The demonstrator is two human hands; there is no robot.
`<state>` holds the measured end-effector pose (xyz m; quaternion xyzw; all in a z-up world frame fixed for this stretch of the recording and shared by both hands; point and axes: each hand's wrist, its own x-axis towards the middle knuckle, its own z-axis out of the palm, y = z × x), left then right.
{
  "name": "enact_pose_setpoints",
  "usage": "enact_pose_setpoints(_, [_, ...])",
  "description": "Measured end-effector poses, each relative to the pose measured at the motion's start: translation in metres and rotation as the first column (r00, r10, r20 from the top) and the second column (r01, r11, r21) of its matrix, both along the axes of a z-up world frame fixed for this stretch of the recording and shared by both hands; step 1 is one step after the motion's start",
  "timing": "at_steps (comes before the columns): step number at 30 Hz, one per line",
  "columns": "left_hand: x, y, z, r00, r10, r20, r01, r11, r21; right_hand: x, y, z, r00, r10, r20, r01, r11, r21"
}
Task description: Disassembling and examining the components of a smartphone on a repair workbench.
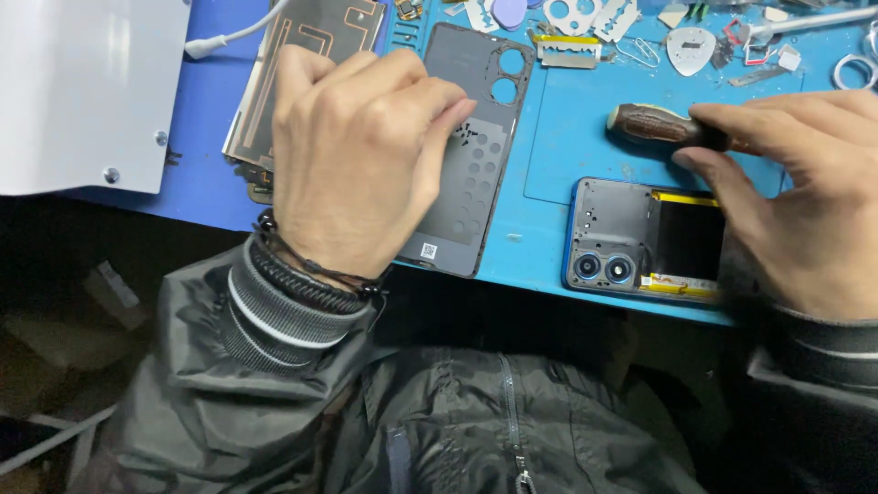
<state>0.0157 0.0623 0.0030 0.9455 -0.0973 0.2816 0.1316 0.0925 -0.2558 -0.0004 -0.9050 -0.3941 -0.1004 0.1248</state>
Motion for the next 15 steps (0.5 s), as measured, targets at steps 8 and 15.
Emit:
enact_pose_setpoints(8, [-0.016, -0.002, 0.030, 0.996, -0.090, -0.022, 0.086, 0.987, -0.137, 0.040, -0.097, -0.046, 0.897, -0.155, -0.415, 0.285, 0.919, 0.273])
enact_pose_setpoints(15, [-0.014, -0.038, 0.022, 0.938, -0.299, -0.178, 0.285, 0.953, -0.101, 0.019, -0.178, -0.038, 0.862, -0.139, -0.487, 0.295, 0.919, 0.260])
